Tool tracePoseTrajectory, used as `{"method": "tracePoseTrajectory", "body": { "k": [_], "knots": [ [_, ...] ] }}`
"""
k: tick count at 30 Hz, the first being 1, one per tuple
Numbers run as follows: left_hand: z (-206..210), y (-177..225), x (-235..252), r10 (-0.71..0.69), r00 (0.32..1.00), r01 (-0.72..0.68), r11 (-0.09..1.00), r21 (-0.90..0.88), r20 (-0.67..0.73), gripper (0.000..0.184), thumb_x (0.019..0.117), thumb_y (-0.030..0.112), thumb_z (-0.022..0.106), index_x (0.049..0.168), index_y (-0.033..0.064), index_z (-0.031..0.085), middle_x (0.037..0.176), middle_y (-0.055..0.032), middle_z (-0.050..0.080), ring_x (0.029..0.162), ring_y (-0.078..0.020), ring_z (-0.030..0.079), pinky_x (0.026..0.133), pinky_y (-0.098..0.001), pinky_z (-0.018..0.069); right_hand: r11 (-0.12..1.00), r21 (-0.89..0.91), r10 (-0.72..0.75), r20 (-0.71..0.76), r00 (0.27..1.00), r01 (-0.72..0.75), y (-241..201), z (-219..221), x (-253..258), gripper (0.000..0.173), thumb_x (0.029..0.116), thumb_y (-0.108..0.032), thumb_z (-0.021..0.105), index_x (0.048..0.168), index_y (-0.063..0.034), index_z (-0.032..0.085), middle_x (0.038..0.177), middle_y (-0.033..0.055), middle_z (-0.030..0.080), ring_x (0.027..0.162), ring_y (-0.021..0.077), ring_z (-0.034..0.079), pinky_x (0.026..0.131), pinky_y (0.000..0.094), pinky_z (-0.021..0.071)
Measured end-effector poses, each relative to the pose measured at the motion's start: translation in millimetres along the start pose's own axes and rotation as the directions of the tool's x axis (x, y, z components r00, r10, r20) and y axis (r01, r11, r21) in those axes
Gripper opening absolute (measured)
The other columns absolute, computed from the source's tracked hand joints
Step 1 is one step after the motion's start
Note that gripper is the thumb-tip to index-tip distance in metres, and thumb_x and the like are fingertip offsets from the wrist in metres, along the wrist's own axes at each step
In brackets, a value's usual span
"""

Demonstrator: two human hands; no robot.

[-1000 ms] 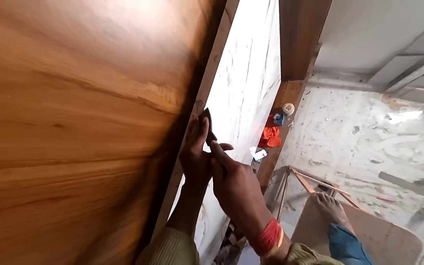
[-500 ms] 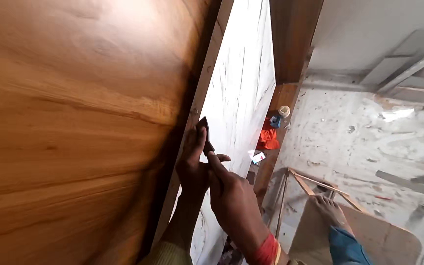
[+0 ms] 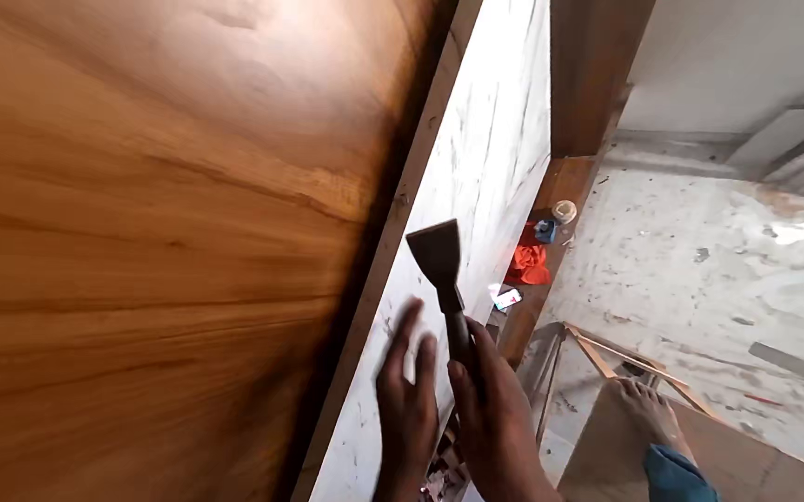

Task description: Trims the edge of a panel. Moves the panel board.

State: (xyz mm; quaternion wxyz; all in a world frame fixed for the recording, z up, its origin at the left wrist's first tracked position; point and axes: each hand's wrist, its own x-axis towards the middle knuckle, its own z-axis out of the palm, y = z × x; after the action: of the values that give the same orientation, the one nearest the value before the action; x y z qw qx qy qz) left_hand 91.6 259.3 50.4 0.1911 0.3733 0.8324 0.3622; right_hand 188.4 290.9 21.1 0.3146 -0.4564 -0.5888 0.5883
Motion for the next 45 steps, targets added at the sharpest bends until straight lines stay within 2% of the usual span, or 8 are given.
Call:
{"method": "tracePoseTrajectory", "body": {
  "k": [3,7,11,13,15,20,26,45],
  "knots": [
    [-0.3,14.1,-68.1,-0.27,0.959,0.283,0.889,-0.36,0.087,0.09,0.1024,0.065,0.035,0.147,-0.0138,0.039,0.144,-0.0155,0.056,0.131,-0.008,0.055,0.113,-0.0266,0.044,0.981,0.181,0.064,0.074,0.995,-0.077,-8.2,1.0,-37.1,0.05,0.102,-0.037,0.058,0.14,-0.0041,0.06,0.114,0.007,0.07,0.104,0.0197,0.064,0.091,0.045,0.0533],
    [-23.7,-20.6,-105.8,-0.223,0.967,0.173,0.929,-0.327,-0.123,0.089,0.1035,0.062,0.038,0.151,-0.0128,0.034,0.142,-0.0184,0.057,0.125,-0.0112,0.06,0.108,-0.0283,0.0479,0.954,0.278,0.035,0.266,0.963,-0.111,-19.6,11.7,-67.2,0.04,0.1053,-0.037,0.053,0.134,-0.0121,0.067,0.123,0.0038,0.069,0.109,0.017,0.065,0.092,0.0509,0.0509],
    [-76.6,-16.5,-111.5,-0.33,0.943,0.302,0.905,-0.298,-0.047,0.067,0.1019,0.04,0.061,0.148,-0.0061,0.045,0.087,-0.0082,0.071,0.051,-0.0099,0.059,0.043,-0.0271,0.0542,0.938,0.225,0.143,0.441,0.886,-0.263,-27.3,23.1,-39.8,0.046,0.1051,-0.046,0.05,0.129,-0.0125,0.07,0.116,0.0062,0.068,0.091,0.0148,0.066,0.079,0.0375,0.058],
    [-94.1,-12.4,-105.3,-0.411,0.907,0.419,0.859,-0.295,0.091,0.059,0.1033,0.037,0.057,0.146,-0.0034,0.05,0.084,-0.0096,0.069,0.043,-0.0135,0.054,0.037,-0.0293,0.05,0.898,0.104,0.294,0.58,0.759,-0.428,-32.9,37.4,-14.8,0.047,0.1042,-0.049,0.053,0.121,-0.0088,0.071,0.096,0.0054,0.071,0.079,0.0162,0.067,0.073,0.0385,0.0562],
    [-102.6,-17.3,-100.1,-0.466,0.875,0.485,0.829,-0.279,0.135,0.052,0.1045,0.034,0.052,0.143,-0.0001,0.054,0.089,-0.0119,0.069,0.045,-0.0159,0.055,0.038,-0.0302,0.0501,0.909,-0.017,0.335,0.623,0.707,-0.416,-29.4,61.8,-1.1,0.045,0.1071,-0.045,0.049,0.097,-0.0085,0.074,0.077,0.0059,0.066,0.071,0.0194,0.063,0.067,0.0427,0.0517],
    [-125.7,-15.0,-98.8,-0.515,0.857,0.514,0.857,0.021,0.014,0.054,0.1059,0.022,0.046,0.159,0.013,0.038,0.102,-0.0095,0.07,0.055,-0.0168,0.063,0.043,-0.0295,0.0536,0.899,-0.094,0.374,0.67,0.641,-0.427,-21.6,99.6,0.3,0.059,0.11,-0.047,0.037,0.086,-0.0055,0.07,0.078,0.0093,0.069,0.071,0.0214,0.069,0.069,0.0435,0.056],
    [-121.8,-50.0,-110.3,-0.22,0.974,0.215,0.85,0.481,-0.048,0.039,0.104,0.027,0.052,0.136,0.0113,0.066,0.093,-0.004,0.071,0.059,-0.0081,0.061,0.052,-0.029,0.0545,0.881,-0.149,0.422,0.675,0.606,-0.448,-21.4,107.3,-0.1,0.06,0.1098,-0.048,0.036,0.082,-0.0066,0.069,0.075,0.0079,0.068,0.069,0.0196,0.068,0.068,0.0419,0.0559],
    [-114.7,-61.3,-105.9,-0.065,0.996,0.088,0.866,0.493,-0.064,0.037,0.1015,0.017,0.054,0.132,0.0003,0.067,0.096,-0.0076,0.074,0.072,-0.0051,0.066,0.067,-0.0234,0.0579,0.912,-0.134,0.367,0.688,0.626,-0.387,-15.7,107.6,8.8,0.059,0.1099,-0.047,0.036,0.084,-0.0058,0.07,0.08,0.0106,0.068,0.077,0.0234,0.069,0.072,0.0463,0.0551]
  ]
}}
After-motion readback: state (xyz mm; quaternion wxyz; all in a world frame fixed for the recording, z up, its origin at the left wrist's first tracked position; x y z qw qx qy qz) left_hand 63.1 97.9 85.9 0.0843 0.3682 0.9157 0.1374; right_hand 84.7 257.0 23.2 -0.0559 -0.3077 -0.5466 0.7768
